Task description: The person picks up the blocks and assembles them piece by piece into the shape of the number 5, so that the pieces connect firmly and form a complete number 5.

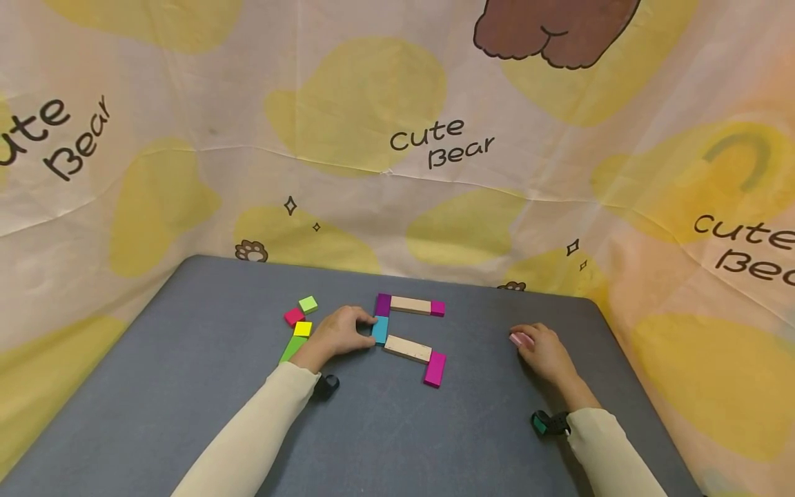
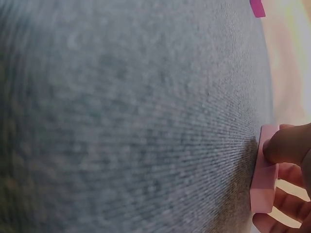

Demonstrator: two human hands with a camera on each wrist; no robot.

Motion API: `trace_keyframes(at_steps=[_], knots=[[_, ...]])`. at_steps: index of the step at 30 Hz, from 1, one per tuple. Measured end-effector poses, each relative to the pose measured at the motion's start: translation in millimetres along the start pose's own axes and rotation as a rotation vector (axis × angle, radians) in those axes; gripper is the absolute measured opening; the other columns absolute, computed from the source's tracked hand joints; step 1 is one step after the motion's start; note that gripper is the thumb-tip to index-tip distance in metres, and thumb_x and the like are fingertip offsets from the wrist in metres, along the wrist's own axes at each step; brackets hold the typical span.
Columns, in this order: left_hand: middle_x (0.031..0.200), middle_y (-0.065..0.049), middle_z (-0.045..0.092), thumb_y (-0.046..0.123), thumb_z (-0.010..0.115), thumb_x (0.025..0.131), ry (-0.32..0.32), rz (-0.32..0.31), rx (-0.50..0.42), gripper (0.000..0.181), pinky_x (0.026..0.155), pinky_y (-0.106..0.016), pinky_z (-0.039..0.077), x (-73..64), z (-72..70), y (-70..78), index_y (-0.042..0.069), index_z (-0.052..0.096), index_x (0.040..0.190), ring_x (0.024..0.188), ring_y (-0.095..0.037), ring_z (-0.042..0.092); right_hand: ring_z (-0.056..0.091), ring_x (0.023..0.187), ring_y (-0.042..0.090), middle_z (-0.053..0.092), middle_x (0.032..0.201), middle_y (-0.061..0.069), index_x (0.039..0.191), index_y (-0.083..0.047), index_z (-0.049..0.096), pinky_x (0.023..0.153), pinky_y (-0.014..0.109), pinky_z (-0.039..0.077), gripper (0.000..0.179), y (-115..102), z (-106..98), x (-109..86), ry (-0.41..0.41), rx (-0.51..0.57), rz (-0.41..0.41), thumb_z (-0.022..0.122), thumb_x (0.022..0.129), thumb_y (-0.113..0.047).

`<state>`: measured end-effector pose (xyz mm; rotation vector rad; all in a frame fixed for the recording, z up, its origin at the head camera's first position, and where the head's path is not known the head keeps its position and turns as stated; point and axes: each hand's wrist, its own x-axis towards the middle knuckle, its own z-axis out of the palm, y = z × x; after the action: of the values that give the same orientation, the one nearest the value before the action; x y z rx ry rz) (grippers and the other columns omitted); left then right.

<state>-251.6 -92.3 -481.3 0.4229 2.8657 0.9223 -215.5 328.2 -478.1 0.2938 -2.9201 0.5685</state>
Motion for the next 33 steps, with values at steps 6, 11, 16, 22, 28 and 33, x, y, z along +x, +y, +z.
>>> trace_keyframes(at_steps=[6,11,16,22,28,33], knots=[[0.119,0.000,0.067,0.030,0.078,0.076,0.000,0.002,-0.004,0.042,0.100,-0.041,0.047,0.0,0.2,0.9,0.019,0.072,0.116,0.117,-0.021,0.057,0.058,0.099,0.040,0.063,0.109,0.021,0.114,-0.009,0.068,0.083,0.060,0.047,0.029,-5.8,-0.1,-1.1,0.010,-0.005,-0.020,0.065,0.085,-0.006],[0.118,0.000,0.067,0.030,0.078,0.076,0.003,0.003,-0.006,0.042,0.098,-0.041,0.048,0.5,0.8,1.6,0.019,0.072,0.116,0.115,-0.021,0.058,0.059,0.093,0.036,0.063,0.107,0.019,0.113,-0.010,0.068,0.078,0.055,0.049,0.030,-17.4,-2.6,-3.2,0.017,-0.011,-0.025,0.066,0.083,-0.009],[0.117,0.000,0.068,0.030,0.078,0.077,0.008,0.004,-0.012,0.042,0.098,-0.041,0.048,0.6,0.0,2.3,0.019,0.072,0.116,0.115,-0.021,0.058,0.059,0.086,0.030,0.064,0.107,0.016,0.114,-0.011,0.068,0.071,0.049,0.050,0.031,-30.8,-3.7,-3.7,0.011,-0.017,-0.037,0.067,0.083,-0.011],[0.119,-0.001,0.068,0.029,0.078,0.077,0.006,0.008,-0.013,0.042,0.100,-0.042,0.047,0.9,-1.4,2.4,0.018,0.072,0.117,0.117,-0.022,0.057,0.055,0.078,0.024,0.064,0.103,0.014,0.113,-0.011,0.068,0.066,0.039,0.046,0.032,-45.2,-1.8,-5.4,0.015,0.004,-0.043,0.070,0.081,-0.013],[0.119,-0.001,0.068,0.030,0.078,0.077,0.001,0.009,-0.013,0.042,0.101,-0.043,0.047,0.6,-1.1,2.2,0.018,0.072,0.117,0.117,-0.022,0.057,0.051,0.072,0.018,0.064,0.098,0.009,0.110,-0.013,0.069,0.061,0.031,0.041,0.031,-57.1,4.3,-11.1,0.039,0.037,-0.061,0.072,0.079,-0.014],[0.119,-0.001,0.068,0.030,0.079,0.077,-0.003,0.005,-0.007,0.043,0.101,-0.042,0.046,0.2,0.2,1.0,0.018,0.072,0.117,0.117,-0.022,0.057,0.048,0.067,0.013,0.063,0.091,0.006,0.106,-0.014,0.071,0.058,0.026,0.040,0.029,-68.5,10.8,-19.6,0.078,0.057,-0.076,0.074,0.077,-0.015]])
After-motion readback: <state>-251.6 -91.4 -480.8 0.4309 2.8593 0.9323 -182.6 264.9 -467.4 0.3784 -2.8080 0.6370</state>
